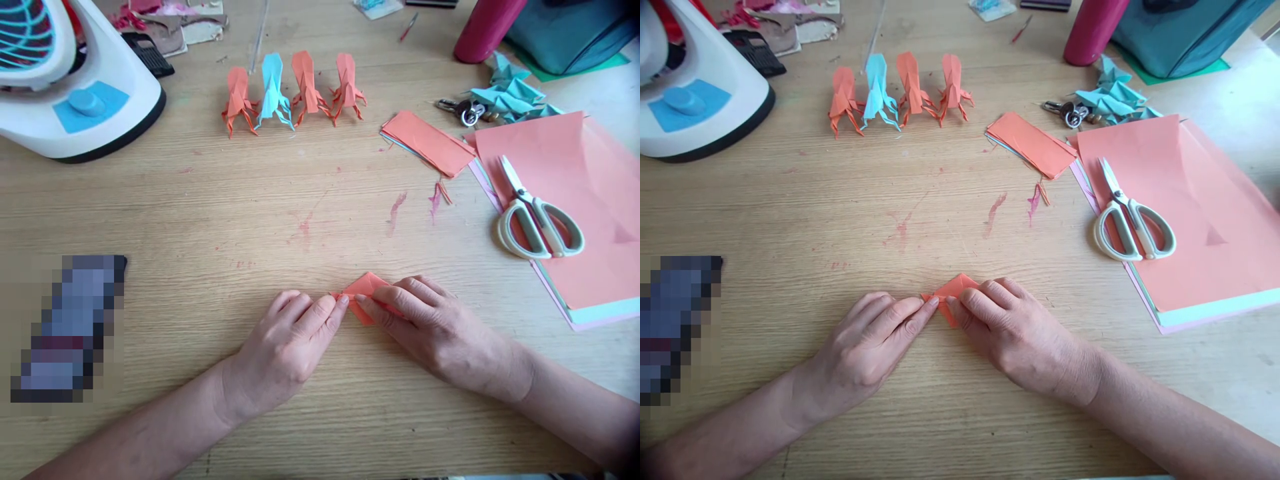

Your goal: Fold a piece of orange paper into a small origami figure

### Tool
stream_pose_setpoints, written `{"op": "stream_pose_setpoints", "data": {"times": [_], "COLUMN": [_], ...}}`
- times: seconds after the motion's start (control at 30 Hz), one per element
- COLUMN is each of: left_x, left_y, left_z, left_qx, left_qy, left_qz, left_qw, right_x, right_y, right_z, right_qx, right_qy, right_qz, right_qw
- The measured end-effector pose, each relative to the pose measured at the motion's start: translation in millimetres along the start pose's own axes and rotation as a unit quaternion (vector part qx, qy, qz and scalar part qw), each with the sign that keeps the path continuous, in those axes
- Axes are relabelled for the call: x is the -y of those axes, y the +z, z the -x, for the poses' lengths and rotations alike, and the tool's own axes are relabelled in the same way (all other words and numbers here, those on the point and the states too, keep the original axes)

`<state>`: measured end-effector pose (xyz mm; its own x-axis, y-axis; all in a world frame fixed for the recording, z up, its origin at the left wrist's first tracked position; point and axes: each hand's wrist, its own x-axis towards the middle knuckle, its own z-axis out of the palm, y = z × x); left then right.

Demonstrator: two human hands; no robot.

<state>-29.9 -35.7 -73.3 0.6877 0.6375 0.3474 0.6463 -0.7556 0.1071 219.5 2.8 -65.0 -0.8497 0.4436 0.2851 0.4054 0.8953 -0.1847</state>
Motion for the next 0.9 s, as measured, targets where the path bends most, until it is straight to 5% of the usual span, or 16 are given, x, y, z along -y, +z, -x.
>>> {"op": "stream_pose_setpoints", "data": {"times": [0.43,0.63,0.9], "left_x": [1.1,2.7,2.7], "left_y": [-0.9,-1.4,-4.6], "left_z": [2.9,4.1,1.2], "left_qx": [0.018,0.024,0.033], "left_qy": [-0.027,-0.025,-0.023], "left_qz": [0.031,0.038,0.020], "left_qw": [0.999,0.999,0.999], "right_x": [0.7,0.5,6.2], "right_y": [1.5,-1.9,-5.6], "right_z": [18.1,13.1,5.8], "right_qx": [-0.015,0.032,0.017], "right_qy": [0.024,0.008,-0.007], "right_qz": [-0.037,-0.009,0.046], "right_qw": [0.999,0.999,0.999]}}
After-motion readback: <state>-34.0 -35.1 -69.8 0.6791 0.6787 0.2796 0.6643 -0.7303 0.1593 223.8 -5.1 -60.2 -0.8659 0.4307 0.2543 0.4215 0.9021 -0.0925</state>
